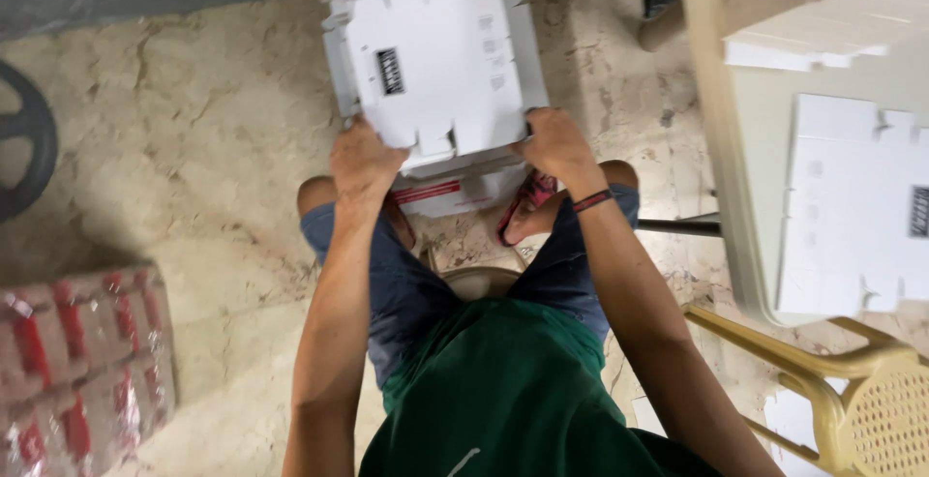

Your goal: Folding and stacking cardboard box templates in a factory setting

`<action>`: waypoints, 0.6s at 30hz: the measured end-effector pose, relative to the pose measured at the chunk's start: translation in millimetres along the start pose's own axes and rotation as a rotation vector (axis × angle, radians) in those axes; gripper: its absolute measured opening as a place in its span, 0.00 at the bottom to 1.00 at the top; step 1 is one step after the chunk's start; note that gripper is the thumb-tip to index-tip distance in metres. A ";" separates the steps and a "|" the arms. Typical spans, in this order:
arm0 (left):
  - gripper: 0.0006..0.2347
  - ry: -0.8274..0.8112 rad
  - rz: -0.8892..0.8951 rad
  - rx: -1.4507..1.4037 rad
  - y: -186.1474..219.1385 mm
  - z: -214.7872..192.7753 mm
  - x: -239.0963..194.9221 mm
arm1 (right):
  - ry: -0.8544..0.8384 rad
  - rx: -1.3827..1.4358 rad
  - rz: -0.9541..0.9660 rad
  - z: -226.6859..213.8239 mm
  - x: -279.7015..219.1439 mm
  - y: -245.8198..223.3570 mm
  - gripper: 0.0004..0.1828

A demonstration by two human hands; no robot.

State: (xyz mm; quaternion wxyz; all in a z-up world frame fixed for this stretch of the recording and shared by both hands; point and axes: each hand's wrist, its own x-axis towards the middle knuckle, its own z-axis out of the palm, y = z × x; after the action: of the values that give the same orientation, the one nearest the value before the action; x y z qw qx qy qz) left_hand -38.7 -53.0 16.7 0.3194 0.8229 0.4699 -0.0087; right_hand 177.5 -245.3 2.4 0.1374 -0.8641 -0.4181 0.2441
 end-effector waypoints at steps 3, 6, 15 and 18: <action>0.24 -0.045 0.005 0.051 10.0 -12.9 -5.2 | -0.030 -0.026 0.018 -0.9 3.9 5.6 0.22; 0.24 -0.074 0.008 0.123 5.6 -16.2 -3.7 | -0.024 0.002 -0.003 -13.8 -1.0 3.7 0.22; 0.25 -0.079 0.028 0.174 3.6 -18.9 -14.2 | -0.082 0.120 -0.206 -24.6 -1.2 23.3 0.17; 0.26 -0.065 0.028 0.186 -10.3 -10.9 -6.4 | -0.115 0.079 -0.290 -24.3 0.7 26.5 0.19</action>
State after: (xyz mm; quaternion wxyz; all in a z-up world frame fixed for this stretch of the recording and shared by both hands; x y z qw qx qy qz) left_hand -53.4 -48.5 22.1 0.2570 0.8547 0.4449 -0.0745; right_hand 208.4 -261.7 11.0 0.1808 -0.7732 -0.5358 0.2871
